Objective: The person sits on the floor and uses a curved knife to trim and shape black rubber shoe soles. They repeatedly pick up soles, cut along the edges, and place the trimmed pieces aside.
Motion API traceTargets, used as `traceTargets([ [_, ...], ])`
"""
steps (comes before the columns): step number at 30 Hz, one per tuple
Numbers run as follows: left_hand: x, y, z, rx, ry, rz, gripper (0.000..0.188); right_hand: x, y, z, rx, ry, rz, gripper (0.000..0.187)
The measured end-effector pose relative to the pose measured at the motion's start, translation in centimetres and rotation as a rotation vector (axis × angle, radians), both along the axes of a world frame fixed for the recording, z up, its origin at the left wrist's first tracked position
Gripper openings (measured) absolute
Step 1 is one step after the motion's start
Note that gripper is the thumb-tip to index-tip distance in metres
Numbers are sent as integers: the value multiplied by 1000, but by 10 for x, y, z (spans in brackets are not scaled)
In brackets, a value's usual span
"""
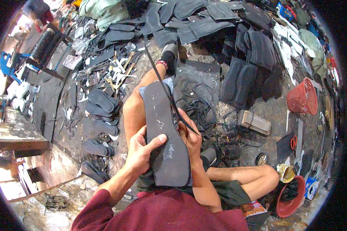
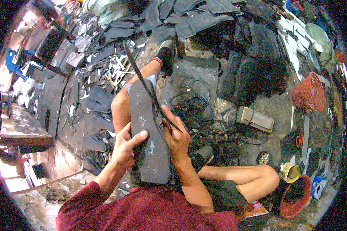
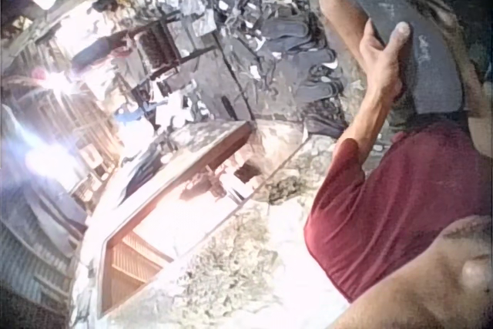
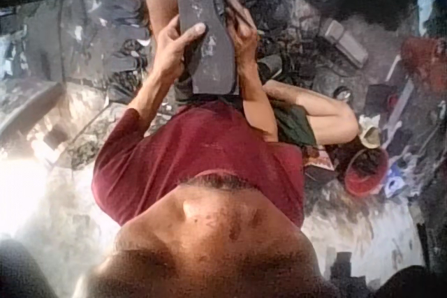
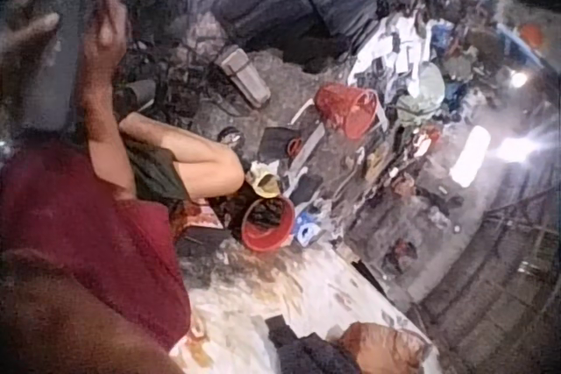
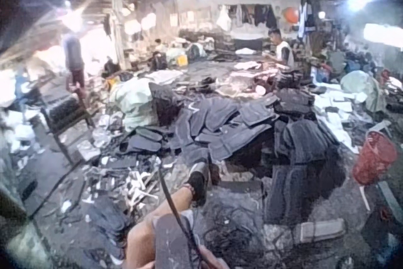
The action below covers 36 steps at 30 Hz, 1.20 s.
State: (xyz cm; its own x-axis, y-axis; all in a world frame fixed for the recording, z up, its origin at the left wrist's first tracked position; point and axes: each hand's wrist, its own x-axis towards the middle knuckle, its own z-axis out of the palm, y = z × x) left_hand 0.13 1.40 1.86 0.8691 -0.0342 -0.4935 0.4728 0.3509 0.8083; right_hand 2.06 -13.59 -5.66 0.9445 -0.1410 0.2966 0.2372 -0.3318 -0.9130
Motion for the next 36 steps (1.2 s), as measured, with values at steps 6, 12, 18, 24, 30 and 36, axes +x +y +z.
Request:
traceTargets([
  [6,13,31,26,-208,-136,138,37,-44,5,36,-172,22,139,42],
  [12,20,58,8,-300,179,102,29,-98,-25,-4,-150,108,181,44],
  [18,14,46,4,-157,68,-22,30,-137,-52,-15,-257,171,155,44],
  [24,18,47,1,-138,94,-76,26,-46,-56,35,-263,158,342,46],
  [30,26,42,8,-36,107,-225,28,33,-71,97,-374,335,680,31],
  [36,32,35,14,-2,135,-305,30,94,-50,104,-387,374,1020,33],
])
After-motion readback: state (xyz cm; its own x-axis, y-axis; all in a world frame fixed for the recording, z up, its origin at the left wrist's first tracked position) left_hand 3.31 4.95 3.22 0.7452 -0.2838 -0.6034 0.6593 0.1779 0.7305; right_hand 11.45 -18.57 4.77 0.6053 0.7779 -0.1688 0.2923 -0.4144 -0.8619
